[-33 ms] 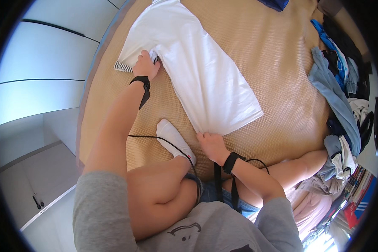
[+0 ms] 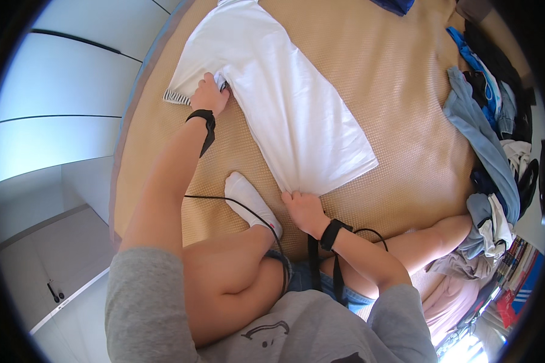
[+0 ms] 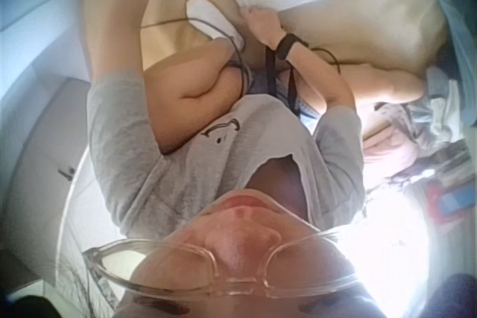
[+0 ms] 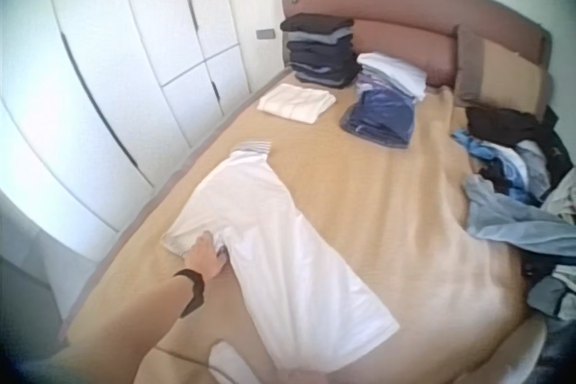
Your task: The person sits on a tatami mat and folds a white polo shirt with striped details. They smooth the shirt, fold the sleeves inward, fold the sides, and then fold the shirt in half to create a neat stack.
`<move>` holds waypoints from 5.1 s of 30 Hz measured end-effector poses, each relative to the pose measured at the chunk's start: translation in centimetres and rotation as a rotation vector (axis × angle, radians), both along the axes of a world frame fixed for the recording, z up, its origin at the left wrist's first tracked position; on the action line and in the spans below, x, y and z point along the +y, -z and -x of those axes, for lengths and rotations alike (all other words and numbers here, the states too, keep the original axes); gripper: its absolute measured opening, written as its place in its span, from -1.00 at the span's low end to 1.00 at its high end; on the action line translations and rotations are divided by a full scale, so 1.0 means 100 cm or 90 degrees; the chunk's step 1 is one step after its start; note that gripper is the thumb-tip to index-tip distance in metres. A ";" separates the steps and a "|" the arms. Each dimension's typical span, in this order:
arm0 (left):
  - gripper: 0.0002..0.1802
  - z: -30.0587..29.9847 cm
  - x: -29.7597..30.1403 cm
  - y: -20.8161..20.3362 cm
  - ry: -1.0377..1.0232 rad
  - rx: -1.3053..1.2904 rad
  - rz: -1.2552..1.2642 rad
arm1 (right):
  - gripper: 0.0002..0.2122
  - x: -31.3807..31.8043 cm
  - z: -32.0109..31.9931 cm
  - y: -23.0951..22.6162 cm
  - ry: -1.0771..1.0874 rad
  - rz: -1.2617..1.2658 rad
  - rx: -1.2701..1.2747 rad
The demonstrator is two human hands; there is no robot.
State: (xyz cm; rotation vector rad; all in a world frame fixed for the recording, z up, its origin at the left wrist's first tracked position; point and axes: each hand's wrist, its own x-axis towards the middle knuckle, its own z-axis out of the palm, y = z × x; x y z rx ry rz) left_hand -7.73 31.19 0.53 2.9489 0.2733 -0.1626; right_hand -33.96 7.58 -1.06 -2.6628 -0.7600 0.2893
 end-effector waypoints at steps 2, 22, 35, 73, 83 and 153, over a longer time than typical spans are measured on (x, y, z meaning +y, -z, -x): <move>-0.51 -0.003 0.002 0.002 0.044 -0.007 -0.014 | -0.87 0.003 0.001 -0.001 0.001 0.000 0.007; -0.41 0.017 0.007 -0.010 0.253 -0.034 -0.264 | -0.78 -0.030 -0.054 -0.056 0.226 -0.280 -0.153; -0.26 0.047 -0.023 0.010 0.494 -0.090 -0.154 | -0.50 -0.089 -0.072 0.013 0.325 0.033 -0.133; -0.57 -0.044 -0.066 -0.007 0.361 -0.256 0.061 | -0.64 -0.042 -0.107 -0.038 -0.115 0.015 0.091; -0.35 -0.047 -0.033 0.020 0.369 -0.098 -0.046 | -0.64 -0.013 -0.332 0.015 0.472 -0.981 0.795; -0.62 -0.016 0.116 0.018 -0.662 -0.194 0.756 | -0.81 0.054 -0.105 -0.009 -0.382 0.096 0.641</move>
